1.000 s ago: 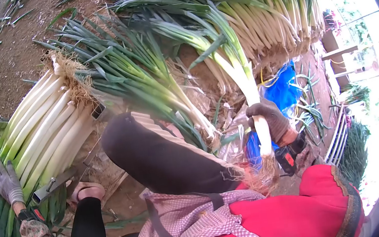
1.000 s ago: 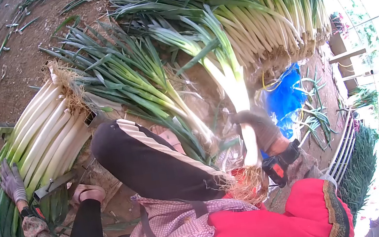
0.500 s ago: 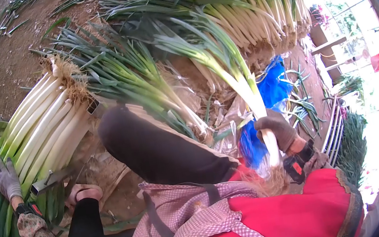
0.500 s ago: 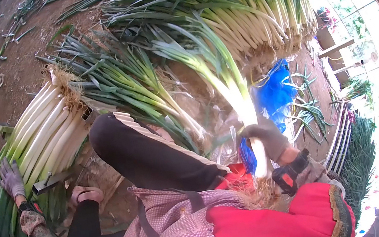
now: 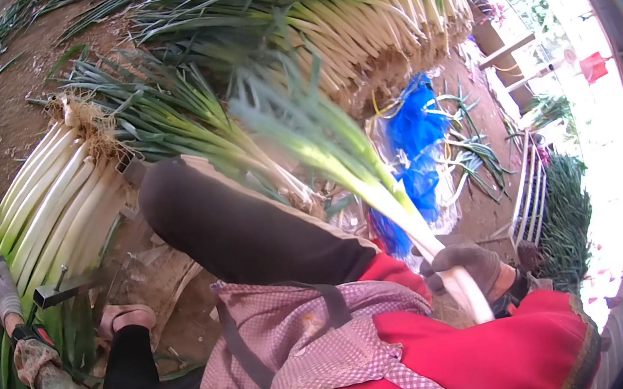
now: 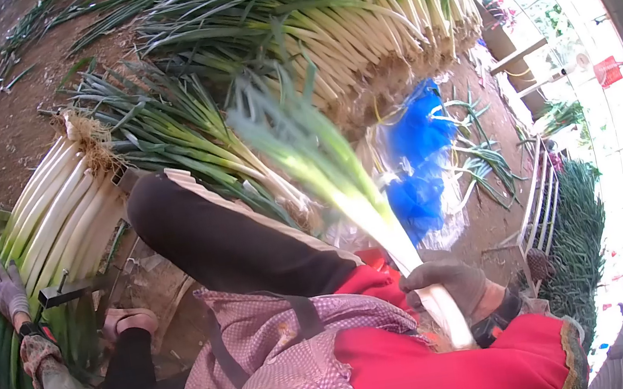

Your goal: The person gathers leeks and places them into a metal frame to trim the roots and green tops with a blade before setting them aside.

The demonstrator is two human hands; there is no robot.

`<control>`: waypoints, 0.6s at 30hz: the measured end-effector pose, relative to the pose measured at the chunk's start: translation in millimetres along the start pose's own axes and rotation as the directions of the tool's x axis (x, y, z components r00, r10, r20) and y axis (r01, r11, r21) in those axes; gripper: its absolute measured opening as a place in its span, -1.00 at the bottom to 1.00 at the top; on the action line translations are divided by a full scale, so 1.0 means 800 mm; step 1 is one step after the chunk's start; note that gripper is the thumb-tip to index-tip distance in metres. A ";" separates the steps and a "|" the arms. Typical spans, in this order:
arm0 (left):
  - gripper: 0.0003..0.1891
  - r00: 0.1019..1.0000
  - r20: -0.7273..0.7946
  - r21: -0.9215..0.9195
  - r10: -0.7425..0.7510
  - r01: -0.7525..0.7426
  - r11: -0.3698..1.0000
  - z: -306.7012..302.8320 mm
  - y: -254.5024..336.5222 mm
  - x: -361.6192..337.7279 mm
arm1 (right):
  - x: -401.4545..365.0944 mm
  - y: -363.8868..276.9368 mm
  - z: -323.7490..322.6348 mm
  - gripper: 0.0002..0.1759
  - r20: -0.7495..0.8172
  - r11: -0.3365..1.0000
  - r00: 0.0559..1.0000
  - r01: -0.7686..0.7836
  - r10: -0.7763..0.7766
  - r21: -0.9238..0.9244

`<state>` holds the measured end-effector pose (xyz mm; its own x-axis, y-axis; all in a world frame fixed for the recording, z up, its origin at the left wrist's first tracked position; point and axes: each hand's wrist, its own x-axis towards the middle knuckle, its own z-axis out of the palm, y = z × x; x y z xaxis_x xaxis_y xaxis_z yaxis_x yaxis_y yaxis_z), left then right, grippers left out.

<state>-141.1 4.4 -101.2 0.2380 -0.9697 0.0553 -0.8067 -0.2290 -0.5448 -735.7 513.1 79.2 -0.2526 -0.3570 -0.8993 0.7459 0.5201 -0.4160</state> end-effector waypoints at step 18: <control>-0.30 1.000 -0.005 -0.078 -0.011 0.011 0.997 -0.020 0.009 -0.010 | -0.020 -0.100 0.166 -0.33 0.471 0.723 0.717 0.658 -0.514 -0.212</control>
<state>-157.4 9.4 -92.4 0.2447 -0.9674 0.0654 -0.8438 -0.2457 -0.4772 -709.6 374.0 145.2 -0.2746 -0.8887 -0.3672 0.2429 0.3054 -0.9207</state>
